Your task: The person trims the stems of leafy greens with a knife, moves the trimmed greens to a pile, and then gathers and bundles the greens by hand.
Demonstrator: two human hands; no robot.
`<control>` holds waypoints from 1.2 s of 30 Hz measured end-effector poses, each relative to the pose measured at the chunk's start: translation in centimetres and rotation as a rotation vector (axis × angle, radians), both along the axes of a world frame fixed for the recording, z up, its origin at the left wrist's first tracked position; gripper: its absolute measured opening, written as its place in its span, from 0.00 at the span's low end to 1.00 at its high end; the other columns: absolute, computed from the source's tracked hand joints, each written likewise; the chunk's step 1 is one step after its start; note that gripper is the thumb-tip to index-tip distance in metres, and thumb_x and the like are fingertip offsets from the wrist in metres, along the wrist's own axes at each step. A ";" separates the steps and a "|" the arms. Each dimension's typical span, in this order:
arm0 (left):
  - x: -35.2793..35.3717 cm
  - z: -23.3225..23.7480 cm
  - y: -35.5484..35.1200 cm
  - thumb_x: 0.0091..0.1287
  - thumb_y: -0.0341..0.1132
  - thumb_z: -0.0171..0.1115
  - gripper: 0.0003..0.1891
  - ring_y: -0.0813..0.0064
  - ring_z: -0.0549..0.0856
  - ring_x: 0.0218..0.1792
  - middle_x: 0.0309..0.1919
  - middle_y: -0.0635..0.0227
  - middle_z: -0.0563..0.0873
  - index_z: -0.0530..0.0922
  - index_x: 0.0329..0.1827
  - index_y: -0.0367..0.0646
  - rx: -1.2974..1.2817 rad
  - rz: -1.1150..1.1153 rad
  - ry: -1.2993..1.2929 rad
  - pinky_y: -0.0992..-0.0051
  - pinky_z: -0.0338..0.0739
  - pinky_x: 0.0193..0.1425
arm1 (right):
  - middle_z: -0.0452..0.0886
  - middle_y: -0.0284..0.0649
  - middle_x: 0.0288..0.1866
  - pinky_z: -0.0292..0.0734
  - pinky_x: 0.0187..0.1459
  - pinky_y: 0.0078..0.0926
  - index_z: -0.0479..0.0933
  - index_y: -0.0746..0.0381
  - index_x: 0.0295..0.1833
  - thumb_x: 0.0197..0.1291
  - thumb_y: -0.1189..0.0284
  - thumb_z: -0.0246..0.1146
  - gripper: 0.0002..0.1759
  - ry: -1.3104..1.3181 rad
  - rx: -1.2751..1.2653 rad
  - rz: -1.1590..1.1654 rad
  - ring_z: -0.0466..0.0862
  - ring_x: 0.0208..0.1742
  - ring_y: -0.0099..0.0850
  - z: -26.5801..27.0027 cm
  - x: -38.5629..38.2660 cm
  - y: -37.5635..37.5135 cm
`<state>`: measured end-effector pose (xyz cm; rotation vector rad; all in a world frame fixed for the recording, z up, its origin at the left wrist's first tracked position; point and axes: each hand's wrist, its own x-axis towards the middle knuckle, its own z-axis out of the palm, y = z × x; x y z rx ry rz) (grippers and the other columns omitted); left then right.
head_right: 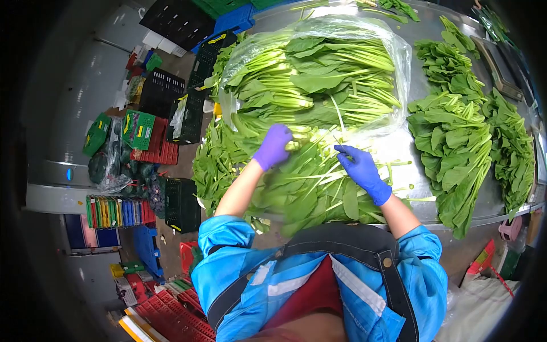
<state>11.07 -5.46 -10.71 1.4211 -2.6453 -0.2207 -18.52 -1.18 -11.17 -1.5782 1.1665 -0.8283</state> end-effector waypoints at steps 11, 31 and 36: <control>-6.0 12.2 6.4 0.45 0.29 0.70 0.16 0.68 0.80 0.38 0.37 0.64 0.81 0.75 0.37 0.42 0.461 0.094 0.594 0.72 0.75 0.45 | 0.83 0.46 0.37 0.78 0.38 0.37 0.75 0.54 0.56 0.49 0.80 0.58 0.26 0.131 -0.361 0.060 0.83 0.37 0.45 5.1 3.0 -0.2; -4.6 17.6 -0.3 0.55 0.24 0.56 0.25 0.54 0.77 0.58 0.59 0.48 0.74 0.67 0.59 0.33 0.667 0.212 1.840 0.59 0.72 0.63 | 0.83 0.36 0.40 0.73 0.35 0.15 0.78 0.60 0.57 0.60 0.68 0.64 0.19 -0.106 0.025 0.046 0.78 0.30 0.17 12.1 -4.2 -1.9; -13.4 14.0 -2.6 0.60 0.23 0.52 0.26 0.55 0.74 0.61 0.61 0.50 0.73 0.64 0.64 0.31 1.056 0.292 1.894 0.61 0.67 0.68 | 0.66 0.43 0.70 0.64 0.65 0.33 0.52 0.58 0.75 0.47 0.65 0.73 0.52 -0.350 -0.185 0.186 0.69 0.66 0.33 8.9 -2.2 -3.2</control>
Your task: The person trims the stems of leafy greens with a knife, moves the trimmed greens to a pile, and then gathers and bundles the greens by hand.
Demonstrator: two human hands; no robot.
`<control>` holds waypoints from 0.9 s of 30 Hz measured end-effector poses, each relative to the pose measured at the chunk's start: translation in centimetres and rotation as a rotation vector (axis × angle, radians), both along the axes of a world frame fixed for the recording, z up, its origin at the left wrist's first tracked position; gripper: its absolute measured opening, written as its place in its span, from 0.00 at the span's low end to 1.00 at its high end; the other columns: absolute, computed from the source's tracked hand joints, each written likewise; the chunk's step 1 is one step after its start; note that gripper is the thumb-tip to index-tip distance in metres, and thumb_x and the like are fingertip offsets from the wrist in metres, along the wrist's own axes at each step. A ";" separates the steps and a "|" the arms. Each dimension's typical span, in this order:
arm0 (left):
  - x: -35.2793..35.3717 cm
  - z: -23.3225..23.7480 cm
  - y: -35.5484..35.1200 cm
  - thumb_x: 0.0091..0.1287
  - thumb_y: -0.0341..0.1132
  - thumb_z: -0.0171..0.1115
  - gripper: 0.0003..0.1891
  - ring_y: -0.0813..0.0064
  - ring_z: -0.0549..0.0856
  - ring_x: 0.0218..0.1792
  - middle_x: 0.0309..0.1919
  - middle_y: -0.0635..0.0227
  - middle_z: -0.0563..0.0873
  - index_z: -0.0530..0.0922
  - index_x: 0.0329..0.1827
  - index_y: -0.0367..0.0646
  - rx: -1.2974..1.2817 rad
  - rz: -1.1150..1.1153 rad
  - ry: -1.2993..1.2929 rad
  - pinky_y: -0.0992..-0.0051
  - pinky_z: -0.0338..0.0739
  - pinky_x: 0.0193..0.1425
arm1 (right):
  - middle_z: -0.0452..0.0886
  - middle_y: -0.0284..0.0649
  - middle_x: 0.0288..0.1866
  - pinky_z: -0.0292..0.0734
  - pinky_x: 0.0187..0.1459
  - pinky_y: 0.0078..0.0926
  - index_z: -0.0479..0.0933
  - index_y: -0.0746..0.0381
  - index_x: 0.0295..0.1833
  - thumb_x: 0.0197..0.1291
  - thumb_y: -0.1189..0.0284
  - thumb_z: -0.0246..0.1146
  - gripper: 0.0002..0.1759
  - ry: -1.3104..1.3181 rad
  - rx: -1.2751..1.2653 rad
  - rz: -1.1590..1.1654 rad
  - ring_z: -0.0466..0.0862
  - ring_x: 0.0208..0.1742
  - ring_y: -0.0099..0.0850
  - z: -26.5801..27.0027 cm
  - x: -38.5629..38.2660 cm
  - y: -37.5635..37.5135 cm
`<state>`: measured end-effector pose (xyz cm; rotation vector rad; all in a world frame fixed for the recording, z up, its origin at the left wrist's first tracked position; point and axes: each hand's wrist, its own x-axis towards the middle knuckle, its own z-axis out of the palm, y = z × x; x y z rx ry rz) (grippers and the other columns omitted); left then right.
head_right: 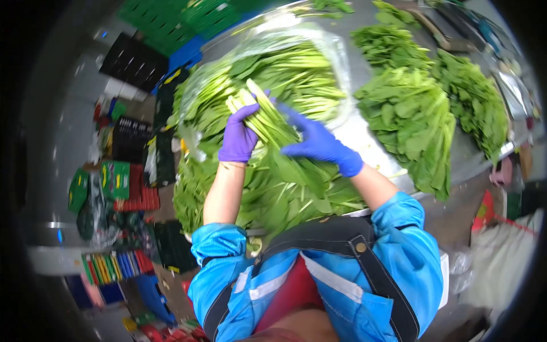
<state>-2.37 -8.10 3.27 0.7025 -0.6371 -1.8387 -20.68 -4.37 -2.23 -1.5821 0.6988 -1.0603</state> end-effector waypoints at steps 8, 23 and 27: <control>-8.9 -5.8 -1.3 0.62 0.37 0.64 0.26 0.68 0.73 0.60 0.58 0.64 0.75 0.68 0.63 0.41 -0.029 -0.062 -0.088 0.65 0.65 0.64 | 0.78 0.36 0.47 0.75 0.44 0.21 0.69 0.66 0.60 0.46 0.76 0.71 0.33 -0.434 0.566 -0.423 0.79 0.43 0.24 -1.4 -6.3 2.7; 9.5 -16.9 4.8 0.60 0.40 0.64 0.18 0.63 0.80 0.51 0.48 0.58 0.83 0.79 0.50 0.39 -0.622 0.013 -1.450 0.68 0.73 0.57 | 0.65 0.58 0.67 0.62 0.65 0.40 0.56 0.66 0.72 0.50 0.40 0.61 0.53 1.024 0.322 -1.390 0.68 0.67 0.47 -12.4 -30.9 0.8; 13.4 -17.6 8.3 0.59 0.43 0.63 0.18 0.59 0.82 0.47 0.45 0.55 0.84 0.80 0.47 0.43 -0.470 -0.442 -1.493 0.66 0.75 0.54 | 0.69 0.51 0.66 0.65 0.63 0.34 0.65 0.63 0.68 0.60 0.57 0.62 0.34 0.917 -0.077 -1.352 0.71 0.65 0.41 -6.1 -24.9 1.0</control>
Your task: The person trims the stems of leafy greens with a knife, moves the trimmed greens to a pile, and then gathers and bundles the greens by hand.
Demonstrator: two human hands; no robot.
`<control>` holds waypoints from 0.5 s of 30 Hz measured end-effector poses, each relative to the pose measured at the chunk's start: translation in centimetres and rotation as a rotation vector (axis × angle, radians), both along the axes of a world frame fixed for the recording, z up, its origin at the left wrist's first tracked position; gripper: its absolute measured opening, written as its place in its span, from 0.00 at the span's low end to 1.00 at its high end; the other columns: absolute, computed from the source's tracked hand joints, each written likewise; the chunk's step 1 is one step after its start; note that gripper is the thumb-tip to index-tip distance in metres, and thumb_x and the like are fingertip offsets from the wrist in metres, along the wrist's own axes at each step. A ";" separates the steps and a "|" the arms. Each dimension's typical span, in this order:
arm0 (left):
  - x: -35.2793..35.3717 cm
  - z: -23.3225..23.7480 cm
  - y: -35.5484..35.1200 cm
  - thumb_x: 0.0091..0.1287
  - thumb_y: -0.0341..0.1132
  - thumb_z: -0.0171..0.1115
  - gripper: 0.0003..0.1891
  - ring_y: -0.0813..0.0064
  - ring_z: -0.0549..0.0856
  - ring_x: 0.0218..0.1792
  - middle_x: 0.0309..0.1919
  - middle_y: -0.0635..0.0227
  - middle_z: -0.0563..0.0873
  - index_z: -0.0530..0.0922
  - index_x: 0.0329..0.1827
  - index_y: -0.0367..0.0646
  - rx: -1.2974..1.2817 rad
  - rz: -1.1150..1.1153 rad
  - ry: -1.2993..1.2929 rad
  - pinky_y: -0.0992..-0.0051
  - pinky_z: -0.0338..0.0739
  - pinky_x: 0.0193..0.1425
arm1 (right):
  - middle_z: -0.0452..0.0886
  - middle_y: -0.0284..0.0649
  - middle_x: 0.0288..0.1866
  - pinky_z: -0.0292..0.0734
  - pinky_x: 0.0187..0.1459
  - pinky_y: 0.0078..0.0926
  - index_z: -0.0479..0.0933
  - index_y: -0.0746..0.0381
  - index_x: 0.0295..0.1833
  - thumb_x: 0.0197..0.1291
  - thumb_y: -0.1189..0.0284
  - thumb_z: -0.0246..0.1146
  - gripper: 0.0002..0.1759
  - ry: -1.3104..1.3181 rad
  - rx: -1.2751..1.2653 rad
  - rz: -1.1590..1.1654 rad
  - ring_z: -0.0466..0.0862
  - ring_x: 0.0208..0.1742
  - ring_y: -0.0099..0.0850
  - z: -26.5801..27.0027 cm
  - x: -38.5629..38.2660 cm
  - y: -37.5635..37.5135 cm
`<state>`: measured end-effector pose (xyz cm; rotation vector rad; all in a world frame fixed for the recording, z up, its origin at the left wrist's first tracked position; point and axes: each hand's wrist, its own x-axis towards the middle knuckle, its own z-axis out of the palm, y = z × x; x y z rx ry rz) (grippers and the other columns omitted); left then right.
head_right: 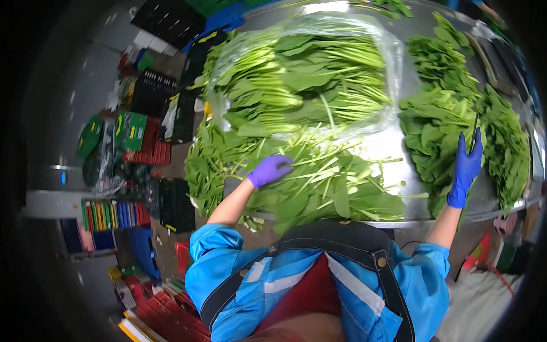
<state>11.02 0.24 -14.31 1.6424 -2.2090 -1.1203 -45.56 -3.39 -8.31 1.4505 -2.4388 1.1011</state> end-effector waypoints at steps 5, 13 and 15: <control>0.1 0.7 -4.7 0.58 0.39 0.62 0.14 0.57 0.81 0.42 0.39 0.59 0.84 0.81 0.45 0.44 -0.214 0.228 -0.036 0.63 0.76 0.47 | 0.80 0.41 0.54 0.73 0.50 0.20 0.72 0.63 0.62 0.62 0.75 0.60 0.22 -0.453 0.002 0.635 0.79 0.51 0.25 0.3 10.7 -1.2; -0.5 -3.8 -10.0 0.52 0.29 0.56 0.12 0.60 0.78 0.46 0.40 0.60 0.81 0.79 0.40 0.46 -0.465 -0.002 -0.474 0.62 0.70 0.53 | 0.84 0.33 0.42 0.69 0.29 0.14 0.78 0.61 0.55 0.60 0.75 0.63 0.17 -0.708 0.271 0.893 0.73 0.26 0.14 -1.1 23.4 -1.3; 0.9 -2.7 -9.3 0.53 0.31 0.58 0.13 0.59 0.79 0.44 0.40 0.58 0.81 0.79 0.43 0.45 -0.416 -0.060 -0.463 0.63 0.71 0.51 | 0.83 0.31 0.38 0.68 0.27 0.14 0.78 0.61 0.55 0.60 0.75 0.63 0.17 -0.663 0.331 0.938 0.71 0.23 0.13 -1.7 23.7 -1.0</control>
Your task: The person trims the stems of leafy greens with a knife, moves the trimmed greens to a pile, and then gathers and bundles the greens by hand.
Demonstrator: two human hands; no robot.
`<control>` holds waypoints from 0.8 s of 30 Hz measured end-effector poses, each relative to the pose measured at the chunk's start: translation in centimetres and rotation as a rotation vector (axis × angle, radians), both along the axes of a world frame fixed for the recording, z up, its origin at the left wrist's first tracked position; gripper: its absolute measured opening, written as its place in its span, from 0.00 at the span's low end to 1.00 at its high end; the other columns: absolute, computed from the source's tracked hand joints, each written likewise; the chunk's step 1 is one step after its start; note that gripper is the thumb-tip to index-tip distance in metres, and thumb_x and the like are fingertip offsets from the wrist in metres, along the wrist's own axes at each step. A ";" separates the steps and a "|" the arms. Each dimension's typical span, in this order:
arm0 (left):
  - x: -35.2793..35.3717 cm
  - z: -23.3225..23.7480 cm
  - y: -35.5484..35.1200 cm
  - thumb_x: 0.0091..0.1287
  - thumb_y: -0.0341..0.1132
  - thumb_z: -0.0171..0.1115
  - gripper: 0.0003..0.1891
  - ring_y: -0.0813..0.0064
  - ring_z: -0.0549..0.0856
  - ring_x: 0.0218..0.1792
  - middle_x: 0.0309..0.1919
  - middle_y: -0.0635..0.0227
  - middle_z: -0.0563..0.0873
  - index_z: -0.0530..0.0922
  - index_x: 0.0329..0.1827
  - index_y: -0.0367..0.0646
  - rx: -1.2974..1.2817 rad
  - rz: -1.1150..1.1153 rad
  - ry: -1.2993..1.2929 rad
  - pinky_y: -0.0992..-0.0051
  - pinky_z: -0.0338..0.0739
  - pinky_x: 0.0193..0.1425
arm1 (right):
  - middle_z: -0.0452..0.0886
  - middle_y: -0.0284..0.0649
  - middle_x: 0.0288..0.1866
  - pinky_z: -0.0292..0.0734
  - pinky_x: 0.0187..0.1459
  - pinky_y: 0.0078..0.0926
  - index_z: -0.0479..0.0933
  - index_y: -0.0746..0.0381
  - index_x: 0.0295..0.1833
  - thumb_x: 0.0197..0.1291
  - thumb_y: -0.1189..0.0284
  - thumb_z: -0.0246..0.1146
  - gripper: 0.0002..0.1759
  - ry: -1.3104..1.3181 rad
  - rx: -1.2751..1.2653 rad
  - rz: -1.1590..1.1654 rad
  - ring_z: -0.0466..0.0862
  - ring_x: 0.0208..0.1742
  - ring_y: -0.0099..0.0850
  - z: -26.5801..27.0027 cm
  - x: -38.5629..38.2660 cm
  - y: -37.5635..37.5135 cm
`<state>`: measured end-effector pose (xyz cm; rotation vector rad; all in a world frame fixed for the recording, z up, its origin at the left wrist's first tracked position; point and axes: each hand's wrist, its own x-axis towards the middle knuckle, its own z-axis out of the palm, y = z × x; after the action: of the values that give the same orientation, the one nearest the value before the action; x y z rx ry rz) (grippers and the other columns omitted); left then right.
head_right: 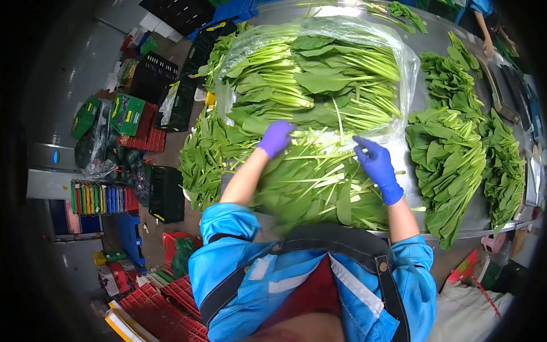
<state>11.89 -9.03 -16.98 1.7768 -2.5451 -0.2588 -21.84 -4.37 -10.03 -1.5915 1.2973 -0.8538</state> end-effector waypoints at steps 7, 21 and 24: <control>-4.4 15.4 5.9 0.66 0.38 0.58 0.18 0.69 0.79 0.43 0.41 0.59 0.82 0.76 0.54 0.39 0.163 0.081 0.917 0.71 0.73 0.51 | 0.83 0.50 0.40 0.79 0.39 0.35 0.77 0.57 0.55 0.54 0.75 0.62 0.20 0.077 -0.223 0.161 0.84 0.38 0.45 3.0 4.4 0.8; -5.5 12.4 9.1 0.61 0.34 0.67 0.20 0.80 0.81 0.40 0.40 0.66 0.85 0.77 0.53 0.34 0.445 0.232 0.920 0.78 0.76 0.47 | 0.81 0.36 0.27 0.72 0.33 0.24 0.77 0.55 0.59 0.58 0.63 0.66 0.22 -0.161 0.111 0.284 0.75 0.27 0.23 4.4 5.6 1.5; -5.3 11.9 8.4 0.61 0.32 0.66 0.20 0.76 0.83 0.38 0.39 0.64 0.85 0.75 0.55 0.34 0.547 0.320 1.145 0.77 0.77 0.46 | 0.77 0.30 0.23 0.68 0.26 0.19 0.76 0.60 0.59 0.58 0.65 0.66 0.23 -0.190 0.178 0.372 0.71 0.22 0.17 3.6 6.9 0.9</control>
<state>6.59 -0.58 -5.12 1.4070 -1.4110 -1.5181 -14.95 -3.51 -6.38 -1.5064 0.8804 -0.6205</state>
